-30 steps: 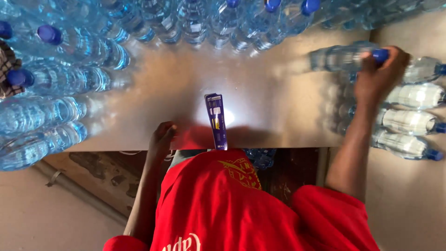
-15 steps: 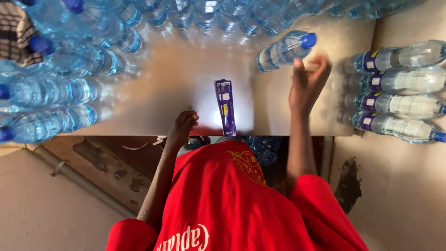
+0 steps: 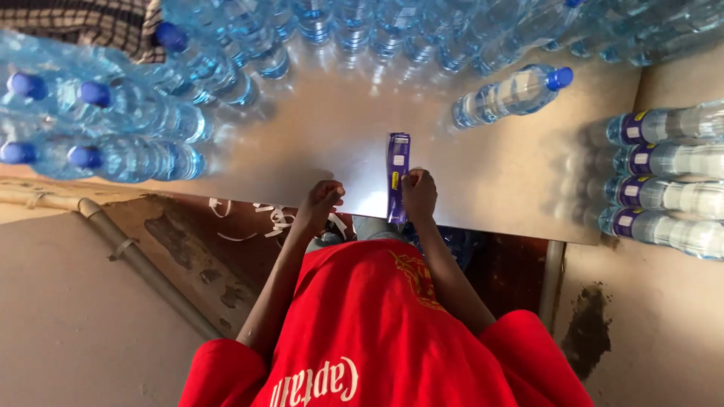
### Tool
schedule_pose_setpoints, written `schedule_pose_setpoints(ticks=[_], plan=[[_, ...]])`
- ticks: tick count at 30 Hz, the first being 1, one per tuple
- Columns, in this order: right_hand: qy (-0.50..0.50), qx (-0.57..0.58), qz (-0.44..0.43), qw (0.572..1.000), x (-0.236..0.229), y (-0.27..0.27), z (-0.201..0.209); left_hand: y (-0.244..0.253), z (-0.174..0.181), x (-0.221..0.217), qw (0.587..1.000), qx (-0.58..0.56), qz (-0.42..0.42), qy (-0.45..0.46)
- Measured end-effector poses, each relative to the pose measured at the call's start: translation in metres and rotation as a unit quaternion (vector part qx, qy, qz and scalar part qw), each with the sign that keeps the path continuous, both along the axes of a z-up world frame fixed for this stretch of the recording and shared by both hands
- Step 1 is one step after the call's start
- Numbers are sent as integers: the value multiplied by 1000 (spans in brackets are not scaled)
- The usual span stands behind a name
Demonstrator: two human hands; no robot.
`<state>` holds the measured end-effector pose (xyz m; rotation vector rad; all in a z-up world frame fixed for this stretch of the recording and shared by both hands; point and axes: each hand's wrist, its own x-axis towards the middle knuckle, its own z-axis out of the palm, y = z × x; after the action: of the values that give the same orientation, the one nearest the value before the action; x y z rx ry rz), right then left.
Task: The person repeatedly picks up plastic water bottles and applies purple labels to them by hand. They peel the backing from the labels, wrap them around the bottles, and place the labeled bottles on a table next to other bottles.
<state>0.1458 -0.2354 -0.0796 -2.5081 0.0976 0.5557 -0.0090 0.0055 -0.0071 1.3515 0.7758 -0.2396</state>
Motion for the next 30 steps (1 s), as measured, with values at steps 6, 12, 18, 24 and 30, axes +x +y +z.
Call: schedule_pose_setpoints(ticks=[6,12,18,24,30], plan=[[-46,-13,-7,999,3,10,-22,2,4,-11,999,-9,23,-22],[-142,110,-6,984,-4,2,19,4,14,-13,999,-11,20,-33],[-138,193,-33,971,-31,10,108,9,36,1,997,20,28,-68],[219,525,-42,822,-70,19,150,-21,69,56,962,-151,11,-227],[90,531,-1,843,-67,39,217,-21,124,61,927,-139,95,-335]])
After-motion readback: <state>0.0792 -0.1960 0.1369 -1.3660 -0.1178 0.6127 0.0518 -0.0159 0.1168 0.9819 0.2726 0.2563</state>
